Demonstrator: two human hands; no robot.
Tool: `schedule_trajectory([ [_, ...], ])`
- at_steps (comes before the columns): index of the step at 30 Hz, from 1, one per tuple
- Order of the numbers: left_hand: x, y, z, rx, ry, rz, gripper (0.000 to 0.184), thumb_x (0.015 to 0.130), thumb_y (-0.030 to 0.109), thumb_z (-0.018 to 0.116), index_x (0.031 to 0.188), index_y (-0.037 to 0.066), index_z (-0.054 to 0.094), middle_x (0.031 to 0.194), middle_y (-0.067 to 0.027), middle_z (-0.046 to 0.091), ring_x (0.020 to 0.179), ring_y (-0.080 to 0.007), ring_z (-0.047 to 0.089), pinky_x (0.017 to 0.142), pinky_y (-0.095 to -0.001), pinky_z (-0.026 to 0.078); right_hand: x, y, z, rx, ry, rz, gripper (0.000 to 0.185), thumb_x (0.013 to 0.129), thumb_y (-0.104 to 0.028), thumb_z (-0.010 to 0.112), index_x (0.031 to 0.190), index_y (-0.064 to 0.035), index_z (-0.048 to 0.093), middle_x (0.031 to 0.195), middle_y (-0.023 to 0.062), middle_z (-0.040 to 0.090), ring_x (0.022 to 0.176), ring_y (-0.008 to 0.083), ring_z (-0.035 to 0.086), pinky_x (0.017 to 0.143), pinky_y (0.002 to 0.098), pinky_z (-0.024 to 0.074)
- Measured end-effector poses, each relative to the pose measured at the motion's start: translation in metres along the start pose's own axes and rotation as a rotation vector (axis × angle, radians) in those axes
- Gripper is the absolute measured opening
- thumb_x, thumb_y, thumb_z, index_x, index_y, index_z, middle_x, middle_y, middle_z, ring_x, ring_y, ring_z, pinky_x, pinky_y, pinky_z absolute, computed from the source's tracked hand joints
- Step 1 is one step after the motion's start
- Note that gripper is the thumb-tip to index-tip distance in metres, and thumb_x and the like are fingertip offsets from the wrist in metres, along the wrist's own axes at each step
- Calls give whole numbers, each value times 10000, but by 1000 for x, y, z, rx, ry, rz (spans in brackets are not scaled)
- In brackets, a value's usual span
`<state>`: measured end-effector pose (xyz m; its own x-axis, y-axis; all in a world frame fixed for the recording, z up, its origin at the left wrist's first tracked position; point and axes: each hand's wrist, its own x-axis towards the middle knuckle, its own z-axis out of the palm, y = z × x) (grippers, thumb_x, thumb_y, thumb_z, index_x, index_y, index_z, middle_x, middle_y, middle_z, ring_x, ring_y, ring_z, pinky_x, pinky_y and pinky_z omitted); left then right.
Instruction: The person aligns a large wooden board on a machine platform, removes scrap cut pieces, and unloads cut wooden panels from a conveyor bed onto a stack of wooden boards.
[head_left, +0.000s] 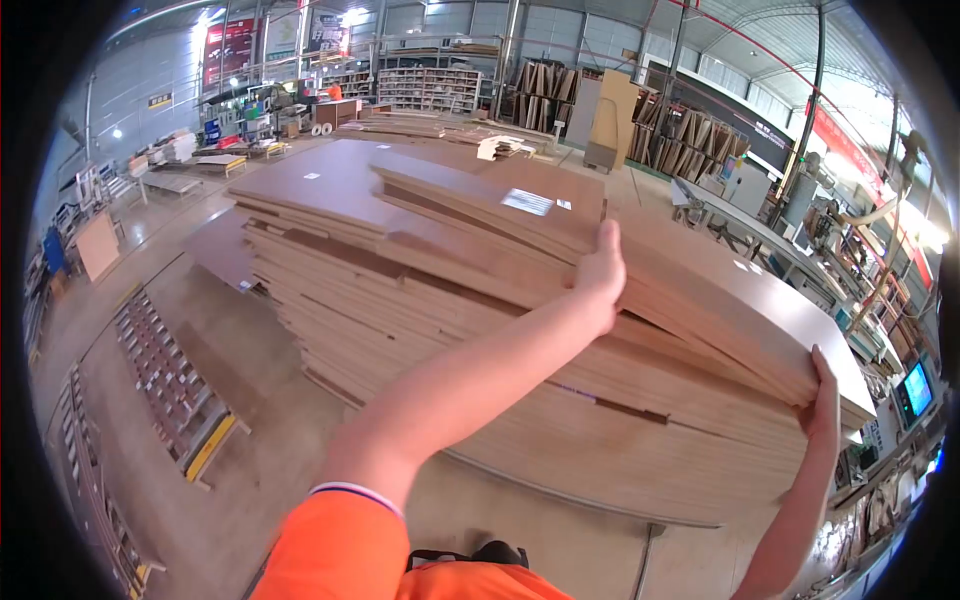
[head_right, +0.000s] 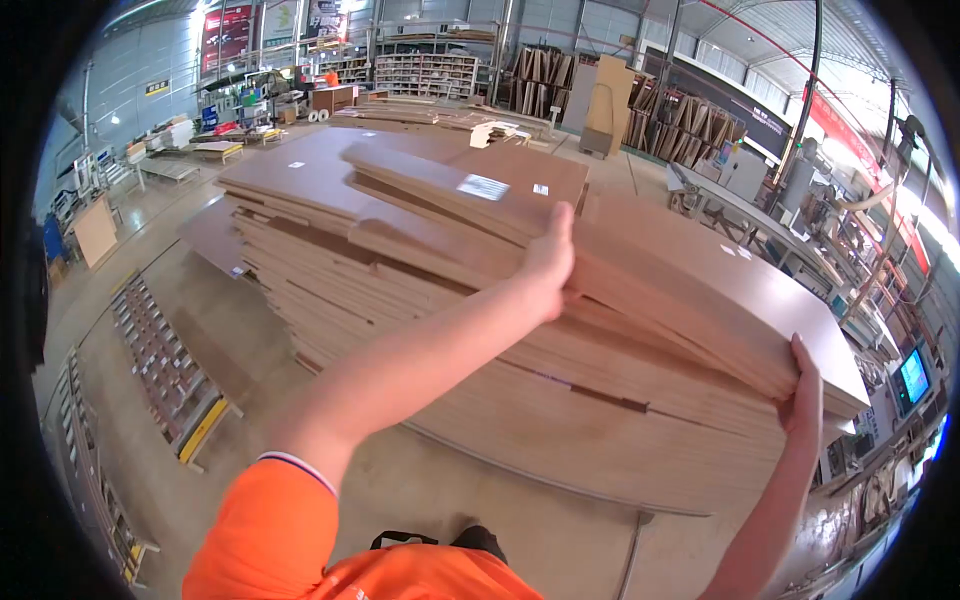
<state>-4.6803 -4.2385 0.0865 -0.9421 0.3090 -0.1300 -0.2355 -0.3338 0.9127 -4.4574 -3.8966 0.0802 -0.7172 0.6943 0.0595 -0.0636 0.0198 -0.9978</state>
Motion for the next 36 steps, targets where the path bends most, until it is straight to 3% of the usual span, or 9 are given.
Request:
schedule_trajectory([
  [4, 123, -43, 43, 41, 32, -36, 876, 946, 757, 365, 1423, 31, 480, 1270, -171, 532, 1049, -285, 588, 785, -418, 531, 76, -31, -9, -200, -29, 158, 542, 814, -629, 701, 1138, -202, 621, 998, 37, 652, 895, 213, 621, 715, 411, 490],
  [8, 49, -10, -6, 313, -682, -250, 616, 1005, 513, 485, 1428, 69, 427, 1213, -139, 594, 938, -237, 632, 770, -431, 557, 112, -12, -46, -196, -7, 271, 492, 812, -573, 726, 1167, -240, 655, 1045, -4, 655, 991, 197, 577, 699, 451, 472],
  [10, 15, 61, -48, 889, -990, 248, 391, 970, 333, 638, 1243, 54, 617, 950, -73, 680, 839, -136, 652, 720, -323, 550, 127, -34, -13, -731, -55, 130, 402, 844, -424, 739, 1144, -162, 690, 1057, 32, 680, 950, 190, 602, 762, 423, 498],
  [12, 36, 99, -77, 1249, -745, 757, 350, 947, 243, 716, 1232, 46, 670, 896, -30, 733, 815, -85, 659, 740, -269, 532, 137, -22, -15, -900, -287, -156, 404, 904, -233, 719, 1214, 17, 651, 1126, 104, 693, 972, 165, 633, 877, 322, 505],
  [16, 127, 102, -117, 1648, -616, 1038, 578, 921, 363, 718, 1397, 77, 557, 1297, -139, 623, 1161, -281, 584, 1002, -356, 462, 61, -30, 87, -910, -372, -476, 586, 821, -304, 796, 1304, -16, 632, 1186, 120, 703, 1104, 199, 623, 995, 352, 467],
  [23, 153, 128, -139, 1656, -544, 823, 481, 916, 223, 739, 1350, 59, 608, 1235, -69, 680, 1100, -177, 613, 955, -309, 469, 127, 16, 160, -857, -318, -468, 529, 711, -155, 838, 1208, -41, 697, 1092, 58, 701, 1008, 150, 618, 950, 306, 469],
  [27, 175, 181, -138, 1532, -411, 832, 593, 871, 228, 790, 1387, 36, 571, 1269, -84, 642, 1173, -169, 568, 1039, -317, 430, 149, 2, 189, -980, -137, -870, 667, 696, -107, 704, 1353, -55, 601, 1285, 104, 632, 1196, 235, 575, 1108, 375, 407],
  [31, 199, 217, -222, 1465, -423, 688, 547, 861, 174, 781, 1354, 42, 588, 1207, -27, 638, 1132, -137, 562, 1031, -296, 439, 110, -28, 276, -1069, -432, -842, 512, 735, -101, 854, 1194, 7, 654, 1028, 97, 681, 913, 228, 630, 862, 349, 513],
  [36, 160, 249, -389, 1538, -413, 533, 599, 828, 266, 809, 1331, 46, 570, 1225, -37, 599, 1158, -155, 542, 1063, -321, 414, 22, -28, 406, -1064, -572, -891, 498, 774, -143, 837, 1212, -27, 631, 1068, 107, 673, 976, 218, 621, 889, 336, 496],
])
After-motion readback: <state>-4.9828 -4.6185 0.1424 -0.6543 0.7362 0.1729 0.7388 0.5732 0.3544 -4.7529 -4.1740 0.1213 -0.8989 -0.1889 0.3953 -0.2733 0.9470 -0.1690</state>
